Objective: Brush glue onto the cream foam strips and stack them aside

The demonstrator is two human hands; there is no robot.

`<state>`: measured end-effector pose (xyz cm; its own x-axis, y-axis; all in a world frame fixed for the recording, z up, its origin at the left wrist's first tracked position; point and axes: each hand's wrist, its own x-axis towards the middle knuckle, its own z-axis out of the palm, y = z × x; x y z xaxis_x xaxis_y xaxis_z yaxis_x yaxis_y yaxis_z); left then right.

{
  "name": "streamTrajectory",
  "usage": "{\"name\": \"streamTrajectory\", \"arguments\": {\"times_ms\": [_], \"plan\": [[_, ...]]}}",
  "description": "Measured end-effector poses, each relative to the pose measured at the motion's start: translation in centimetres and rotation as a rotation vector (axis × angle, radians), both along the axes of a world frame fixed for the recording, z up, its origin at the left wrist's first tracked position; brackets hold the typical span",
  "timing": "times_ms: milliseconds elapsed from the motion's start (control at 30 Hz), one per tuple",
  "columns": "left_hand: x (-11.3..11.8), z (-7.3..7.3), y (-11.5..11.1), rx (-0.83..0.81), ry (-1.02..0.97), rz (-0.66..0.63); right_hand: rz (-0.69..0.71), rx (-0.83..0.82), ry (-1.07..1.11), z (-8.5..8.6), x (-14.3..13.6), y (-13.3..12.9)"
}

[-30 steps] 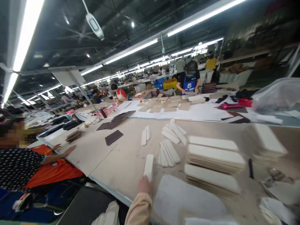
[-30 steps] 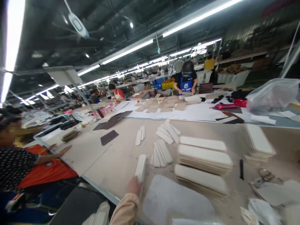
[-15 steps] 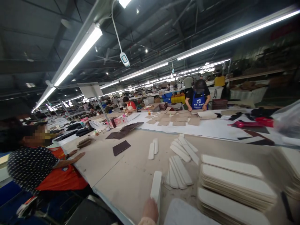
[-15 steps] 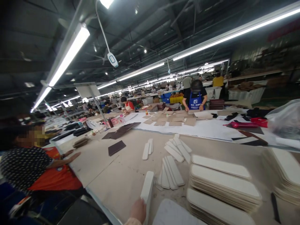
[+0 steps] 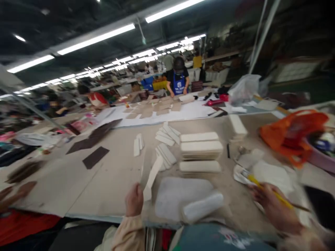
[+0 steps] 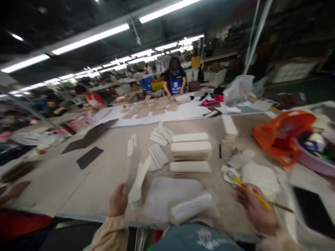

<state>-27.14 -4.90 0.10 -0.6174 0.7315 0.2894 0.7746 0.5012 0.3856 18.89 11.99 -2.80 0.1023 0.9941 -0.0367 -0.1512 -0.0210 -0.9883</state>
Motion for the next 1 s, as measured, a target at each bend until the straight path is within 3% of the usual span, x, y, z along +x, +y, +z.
{"name": "streamTrajectory", "arguments": {"times_ms": [67, 167, 333, 467, 567, 700, 767, 933, 1000], "plan": [[2.3, 1.3, 0.8, 0.097, -0.126, -0.141, -0.008, -0.113, 0.045, -0.1, 0.5, -1.3], [7.0, 2.0, 1.7, 0.074, -0.383, -0.44, 0.004, -0.094, 0.039, -0.4, -0.6, -1.5], [14.9, 0.8, 2.8, -0.066, -0.627, -0.759, 0.122, -0.137, 0.062, -2.5, -1.8, -2.4], [18.3, -0.4, 3.8, -0.169, -0.716, -0.872, 0.214, -0.236, 0.103, -4.0, -1.8, -3.6], [19.3, -1.5, 4.1, -0.246, -0.753, -0.873, 0.265, -0.272, 0.131, -4.2, -1.8, -4.1], [19.4, -3.7, 3.8, -0.327, -0.831, -0.784, 0.171, -0.242, 0.08, -4.3, -1.0, -3.9], [19.3, -4.9, 3.1, -0.335, -0.947, -0.685, 0.158, -0.233, 0.042, -4.8, -0.5, -3.7], [19.1, -7.6, 0.6, -0.29, -1.527, -0.386, 0.217, -0.197, -0.153, -6.5, 0.2, -4.2], [18.8, -8.8, -0.3, -0.211, -1.6, -0.236, 0.221, -0.182, -0.214, -7.1, 0.1, -4.6]]}}
